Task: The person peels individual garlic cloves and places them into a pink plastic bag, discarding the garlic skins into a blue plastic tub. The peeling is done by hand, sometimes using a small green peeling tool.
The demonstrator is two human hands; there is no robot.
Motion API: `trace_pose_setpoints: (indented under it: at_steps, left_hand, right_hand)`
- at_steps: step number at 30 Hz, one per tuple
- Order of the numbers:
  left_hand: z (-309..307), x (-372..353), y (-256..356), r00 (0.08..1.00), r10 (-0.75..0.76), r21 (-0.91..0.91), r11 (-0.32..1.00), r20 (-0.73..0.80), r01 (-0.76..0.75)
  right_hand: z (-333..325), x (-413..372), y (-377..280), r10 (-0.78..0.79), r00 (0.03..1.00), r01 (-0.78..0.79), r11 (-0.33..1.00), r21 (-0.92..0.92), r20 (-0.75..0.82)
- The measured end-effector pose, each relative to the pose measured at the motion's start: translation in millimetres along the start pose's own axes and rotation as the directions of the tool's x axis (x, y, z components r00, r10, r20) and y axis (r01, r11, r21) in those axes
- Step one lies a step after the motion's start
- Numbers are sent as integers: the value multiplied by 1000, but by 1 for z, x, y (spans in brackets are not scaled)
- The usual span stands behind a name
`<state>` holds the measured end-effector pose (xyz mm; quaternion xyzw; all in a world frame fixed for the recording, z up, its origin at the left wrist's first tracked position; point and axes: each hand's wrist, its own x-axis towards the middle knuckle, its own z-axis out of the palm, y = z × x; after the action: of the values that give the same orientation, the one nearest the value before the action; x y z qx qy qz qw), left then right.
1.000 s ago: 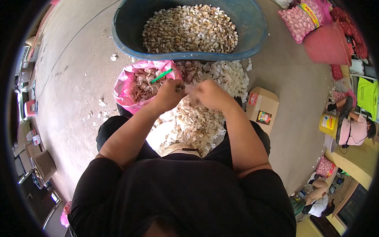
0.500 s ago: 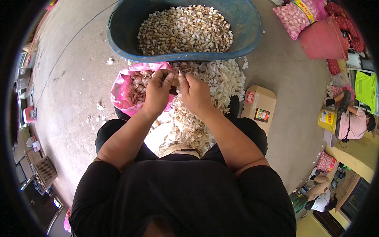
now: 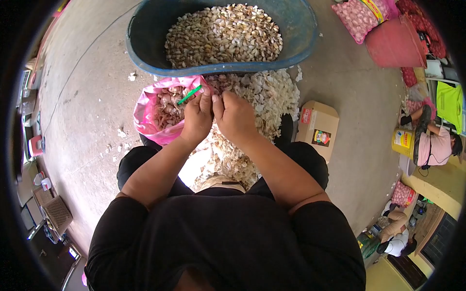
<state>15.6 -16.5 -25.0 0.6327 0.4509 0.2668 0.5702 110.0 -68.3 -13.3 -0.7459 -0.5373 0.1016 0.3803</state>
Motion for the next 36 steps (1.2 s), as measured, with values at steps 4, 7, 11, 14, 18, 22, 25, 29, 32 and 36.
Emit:
trace_pose_setpoints:
  at_steps: [4, 7, 11, 14, 18, 22, 25, 29, 32, 36]
  left_hand:
    - [-1, -2, 7, 976, -202, -334, 917, 79, 217]
    - [-5, 4, 14, 911, -370, -533, 742, 180, 406]
    - [-16, 11, 9, 900, -289, -469, 778, 326, 419]
    - [-20, 15, 8, 907, -216, -382, 853, 362, 356]
    - [-24, 18, 0, 904, -261, -187, 923, 338, 336]
    - [-25, 20, -9, 907, -150, -501, 792, 394, 348]
    - [-26, 20, -5, 915, -168, -538, 765, 366, 355]
    - [-30, 6, 9, 855, -230, -67, 954, 464, 292]
    - [-34, -7, -6, 803, -274, -1, 946, 529, 324]
    - [-32, -24, -21, 856, -294, -19, 943, 425, 333]
  right_hand:
    - [-7, -1, -3, 218, 969, -246, 882, 403, 114]
    - [-8, 3, 12, 444, 834, -549, 614, 567, 327]
    - [-20, 18, 38, 296, 917, -262, 953, -154, 268]
    - [-28, 18, 25, 357, 870, -313, 933, -179, 339]
    - [-16, 9, 27, 129, 862, -299, 911, 285, 491]
    - [-15, 11, 21, 178, 820, -477, 739, 476, 545]
    - [-20, 16, 12, 146, 789, -533, 647, 546, 597]
    - [-3, -10, 21, 133, 852, -324, 894, 311, 506]
    - [-5, -27, 4, 160, 858, -332, 898, 290, 488]
    - [-9, -41, -5, 232, 790, -458, 839, 294, 568]
